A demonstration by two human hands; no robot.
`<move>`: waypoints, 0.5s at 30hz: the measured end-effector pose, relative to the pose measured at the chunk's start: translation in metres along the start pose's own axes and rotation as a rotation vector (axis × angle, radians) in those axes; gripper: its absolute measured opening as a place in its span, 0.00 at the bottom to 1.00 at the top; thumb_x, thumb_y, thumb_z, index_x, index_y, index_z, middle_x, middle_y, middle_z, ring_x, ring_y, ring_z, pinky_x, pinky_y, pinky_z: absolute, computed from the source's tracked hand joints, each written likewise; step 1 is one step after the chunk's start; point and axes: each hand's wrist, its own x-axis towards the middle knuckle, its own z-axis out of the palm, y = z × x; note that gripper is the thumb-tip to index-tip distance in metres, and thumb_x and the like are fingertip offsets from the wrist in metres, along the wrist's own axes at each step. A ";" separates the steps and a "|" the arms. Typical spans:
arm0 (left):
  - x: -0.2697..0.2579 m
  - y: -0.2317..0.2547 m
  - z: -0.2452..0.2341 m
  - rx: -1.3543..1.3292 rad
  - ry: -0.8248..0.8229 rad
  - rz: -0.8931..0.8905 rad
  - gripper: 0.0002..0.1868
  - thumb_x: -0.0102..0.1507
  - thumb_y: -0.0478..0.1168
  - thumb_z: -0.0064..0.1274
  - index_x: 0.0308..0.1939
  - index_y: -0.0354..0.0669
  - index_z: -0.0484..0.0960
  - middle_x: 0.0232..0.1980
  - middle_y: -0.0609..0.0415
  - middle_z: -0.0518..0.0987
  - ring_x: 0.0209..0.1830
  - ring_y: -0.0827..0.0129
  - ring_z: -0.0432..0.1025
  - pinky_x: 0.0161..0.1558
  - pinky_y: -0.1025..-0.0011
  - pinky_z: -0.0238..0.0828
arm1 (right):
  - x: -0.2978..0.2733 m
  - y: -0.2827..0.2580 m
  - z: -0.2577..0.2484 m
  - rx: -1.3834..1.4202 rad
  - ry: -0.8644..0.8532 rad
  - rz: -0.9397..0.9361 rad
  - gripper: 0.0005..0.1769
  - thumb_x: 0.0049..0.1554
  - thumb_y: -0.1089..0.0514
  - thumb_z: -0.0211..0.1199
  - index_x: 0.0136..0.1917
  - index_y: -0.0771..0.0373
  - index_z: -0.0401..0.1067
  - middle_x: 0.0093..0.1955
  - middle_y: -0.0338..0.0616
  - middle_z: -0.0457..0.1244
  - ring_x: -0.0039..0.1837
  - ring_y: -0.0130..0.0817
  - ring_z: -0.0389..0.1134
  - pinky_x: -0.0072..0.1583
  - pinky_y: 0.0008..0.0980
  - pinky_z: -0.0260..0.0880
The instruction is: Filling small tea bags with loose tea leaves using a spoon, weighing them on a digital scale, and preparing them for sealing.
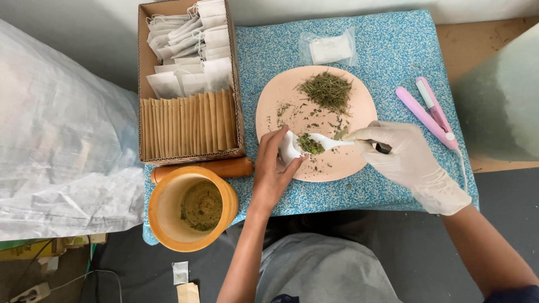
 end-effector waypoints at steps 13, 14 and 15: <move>-0.004 -0.018 -0.001 -0.125 -0.113 -0.020 0.34 0.70 0.31 0.61 0.79 0.41 0.66 0.76 0.43 0.63 0.79 0.46 0.63 0.71 0.50 0.83 | 0.023 -0.001 -0.016 -0.484 -0.175 -0.357 0.18 0.58 0.69 0.60 0.48 0.50 0.86 0.32 0.27 0.66 0.35 0.26 0.63 0.41 0.29 0.59; -0.004 -0.018 -0.001 -0.111 -0.126 -0.017 0.34 0.70 0.31 0.60 0.79 0.42 0.66 0.76 0.43 0.62 0.79 0.47 0.63 0.71 0.50 0.84 | 0.027 -0.006 -0.018 -0.624 -0.229 -0.306 0.17 0.61 0.62 0.59 0.51 0.46 0.87 0.34 0.26 0.68 0.36 0.27 0.66 0.39 0.33 0.63; -0.005 -0.018 -0.001 -0.097 -0.138 -0.014 0.34 0.70 0.31 0.60 0.79 0.42 0.66 0.77 0.43 0.62 0.80 0.47 0.63 0.70 0.50 0.84 | 0.030 -0.011 -0.020 -0.762 -0.283 -0.254 0.17 0.64 0.55 0.58 0.54 0.41 0.88 0.36 0.25 0.71 0.37 0.28 0.70 0.37 0.37 0.66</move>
